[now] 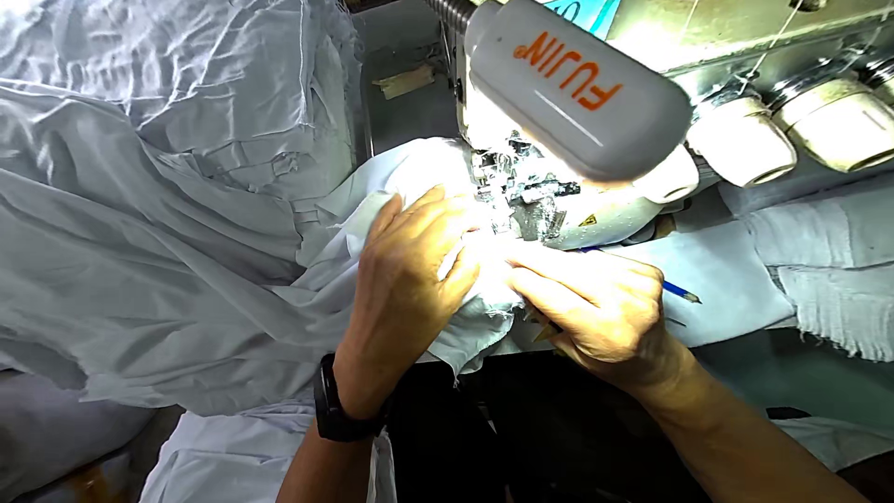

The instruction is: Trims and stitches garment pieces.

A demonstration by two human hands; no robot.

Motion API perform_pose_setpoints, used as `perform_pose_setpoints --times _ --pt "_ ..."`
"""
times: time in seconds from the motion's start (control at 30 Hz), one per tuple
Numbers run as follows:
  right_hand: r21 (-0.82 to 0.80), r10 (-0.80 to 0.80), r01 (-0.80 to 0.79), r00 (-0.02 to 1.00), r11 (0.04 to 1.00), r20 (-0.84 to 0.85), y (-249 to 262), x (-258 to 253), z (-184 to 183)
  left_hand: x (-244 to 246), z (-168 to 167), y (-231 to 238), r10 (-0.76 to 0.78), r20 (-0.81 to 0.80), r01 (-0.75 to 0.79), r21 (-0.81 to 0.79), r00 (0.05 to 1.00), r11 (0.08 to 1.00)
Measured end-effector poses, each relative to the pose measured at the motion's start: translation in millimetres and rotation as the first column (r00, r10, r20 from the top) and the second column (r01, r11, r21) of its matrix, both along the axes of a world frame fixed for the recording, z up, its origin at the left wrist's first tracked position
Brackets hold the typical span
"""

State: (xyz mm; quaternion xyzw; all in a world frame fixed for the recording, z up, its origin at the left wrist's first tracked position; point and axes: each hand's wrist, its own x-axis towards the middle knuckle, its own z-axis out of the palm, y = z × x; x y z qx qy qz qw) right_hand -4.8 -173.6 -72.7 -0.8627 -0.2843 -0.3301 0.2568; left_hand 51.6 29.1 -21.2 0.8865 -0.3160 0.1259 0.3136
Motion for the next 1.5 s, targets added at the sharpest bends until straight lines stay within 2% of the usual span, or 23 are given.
perform_pose_setpoints --times 0.27,0.37,0.5,0.8,0.9,1.03,1.2,1.33,1.5 --pt "-0.026 -0.005 0.005 1.0 1.0 0.012 -1 0 1 35 18 1 -0.013 -0.053 0.019 0.125 0.999 0.992" --pt "-0.037 0.016 -0.016 1.0 0.999 0.022 -2 2 2 65 16 -10 -0.021 -0.055 0.024 0.06 0.998 0.998" --pt "-0.037 0.044 -0.043 0.998 0.998 0.033 -4 6 1 74 14 -14 -0.013 -0.093 0.012 -0.015 0.996 1.0" --pt "-0.042 0.036 -0.034 0.998 0.999 0.06 -4 11 0 70 9 -22 0.081 -0.121 -0.09 -0.073 0.989 0.993" --pt "-0.04 0.036 -0.034 0.998 0.999 0.042 -4 10 1 35 20 -17 0.119 -0.078 -0.122 -0.039 0.99 0.992" --pt "-0.02 0.055 -0.054 0.998 0.998 0.031 -4 11 1 -5 15 -14 -0.004 0.148 0.015 -0.075 0.989 0.997" --pt "-0.033 0.04 -0.038 0.998 0.999 0.042 -3 10 2 -9 -14 0 -0.088 0.125 0.097 -0.076 0.988 0.992" --pt "-0.039 0.025 -0.023 0.999 0.999 0.043 -2 10 3 -1 -14 5 -0.123 0.106 0.135 -0.117 0.987 0.984" --pt "-0.051 0.007 -0.005 0.999 0.999 0.043 -1 11 3 2 -12 5 -0.127 0.098 0.136 -0.09 0.987 0.987"
